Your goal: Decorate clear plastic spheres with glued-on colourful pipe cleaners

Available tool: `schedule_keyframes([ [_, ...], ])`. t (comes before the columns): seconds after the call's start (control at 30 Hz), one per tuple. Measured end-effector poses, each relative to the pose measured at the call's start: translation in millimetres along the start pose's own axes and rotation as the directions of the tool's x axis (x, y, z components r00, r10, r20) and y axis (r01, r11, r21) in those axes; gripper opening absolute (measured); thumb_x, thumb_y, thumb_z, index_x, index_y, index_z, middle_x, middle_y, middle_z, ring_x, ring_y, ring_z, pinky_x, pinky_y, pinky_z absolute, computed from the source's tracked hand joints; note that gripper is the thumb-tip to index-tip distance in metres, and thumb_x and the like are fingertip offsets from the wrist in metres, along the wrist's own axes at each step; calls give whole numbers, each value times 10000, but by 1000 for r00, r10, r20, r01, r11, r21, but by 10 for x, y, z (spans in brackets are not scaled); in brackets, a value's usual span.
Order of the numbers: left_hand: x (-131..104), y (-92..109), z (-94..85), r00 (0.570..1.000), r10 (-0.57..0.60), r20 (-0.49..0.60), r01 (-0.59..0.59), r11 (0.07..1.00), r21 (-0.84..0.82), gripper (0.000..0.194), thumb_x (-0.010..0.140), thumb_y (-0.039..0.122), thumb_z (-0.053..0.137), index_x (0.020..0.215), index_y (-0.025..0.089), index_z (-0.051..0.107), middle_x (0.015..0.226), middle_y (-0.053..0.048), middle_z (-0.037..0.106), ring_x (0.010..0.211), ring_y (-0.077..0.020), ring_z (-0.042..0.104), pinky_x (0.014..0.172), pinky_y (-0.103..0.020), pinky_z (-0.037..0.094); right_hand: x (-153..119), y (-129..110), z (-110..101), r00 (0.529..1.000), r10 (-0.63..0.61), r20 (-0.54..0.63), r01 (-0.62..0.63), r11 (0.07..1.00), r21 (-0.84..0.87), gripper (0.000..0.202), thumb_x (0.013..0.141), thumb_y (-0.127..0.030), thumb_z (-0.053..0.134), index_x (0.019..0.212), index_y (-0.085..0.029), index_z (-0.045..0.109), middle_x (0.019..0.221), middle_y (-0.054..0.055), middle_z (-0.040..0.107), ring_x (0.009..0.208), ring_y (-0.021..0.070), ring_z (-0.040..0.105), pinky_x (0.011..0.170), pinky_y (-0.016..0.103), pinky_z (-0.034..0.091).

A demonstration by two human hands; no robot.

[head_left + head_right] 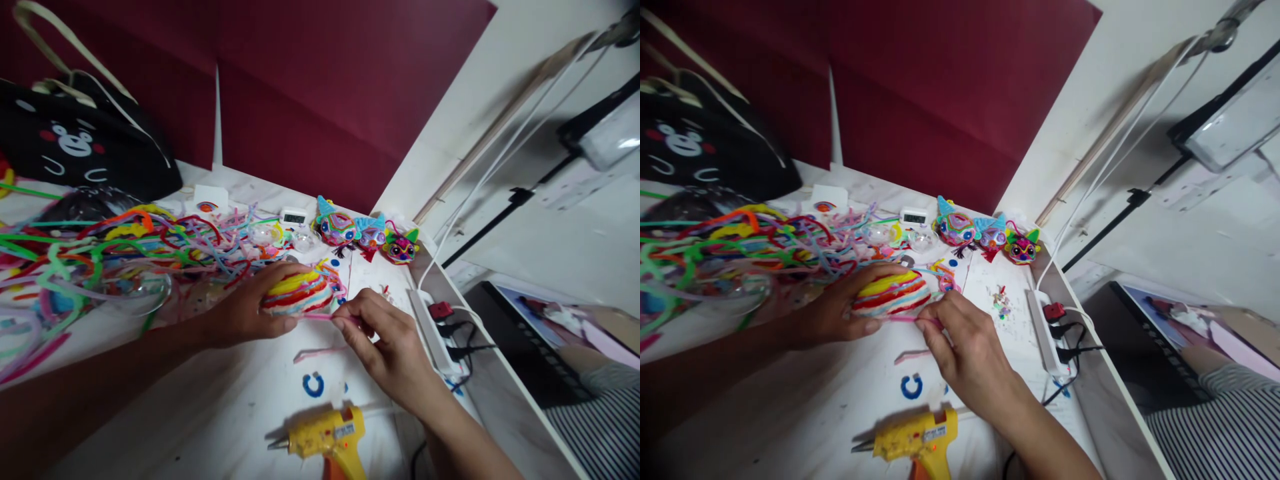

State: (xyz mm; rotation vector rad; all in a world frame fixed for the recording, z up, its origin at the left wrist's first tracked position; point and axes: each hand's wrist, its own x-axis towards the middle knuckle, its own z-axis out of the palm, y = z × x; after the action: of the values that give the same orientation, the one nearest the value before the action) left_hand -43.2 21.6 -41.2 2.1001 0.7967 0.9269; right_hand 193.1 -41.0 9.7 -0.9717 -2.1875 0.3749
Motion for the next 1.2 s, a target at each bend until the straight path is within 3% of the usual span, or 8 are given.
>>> schedule_keyframes([
  [0.33,-3,-9,14,1000,-18,5,18,1000,-4,662,748,354,649,1351,191,429,1425,-129,468,1324,-327,457,1124,-449,369,30,-24,-9,997,-30,64,35,996,-85,126,979,-145,499,954,-122,621,832,54,568,749,145,545,671,259,430],
  [0.7,15,33,-2,993,-104,49,108,990,-88,660,731,381,642,1331,188,447,1344,-115,535,1222,-324,543,1026,-430,450,65,2,0,972,-192,131,222,934,-278,290,940,-46,462,1071,-125,708,758,40,518,673,148,491,586,261,367],
  [0.93,-19,-15,-9,987,-128,99,144,974,-176,677,748,403,660,1357,210,436,1379,-101,527,1243,-305,539,1031,-403,448,97,36,23,951,-278,137,309,886,-347,315,994,-111,408,1090,-138,706,753,51,539,681,162,481,590,275,363],
  [1.2,-17,2,11,990,-112,91,131,962,-241,667,736,482,715,1308,223,492,1290,-101,610,1147,-306,610,964,-408,509,115,-5,36,931,-321,172,363,846,-390,300,1009,-144,407,1054,-155,703,746,48,558,672,160,478,589,287,353],
])
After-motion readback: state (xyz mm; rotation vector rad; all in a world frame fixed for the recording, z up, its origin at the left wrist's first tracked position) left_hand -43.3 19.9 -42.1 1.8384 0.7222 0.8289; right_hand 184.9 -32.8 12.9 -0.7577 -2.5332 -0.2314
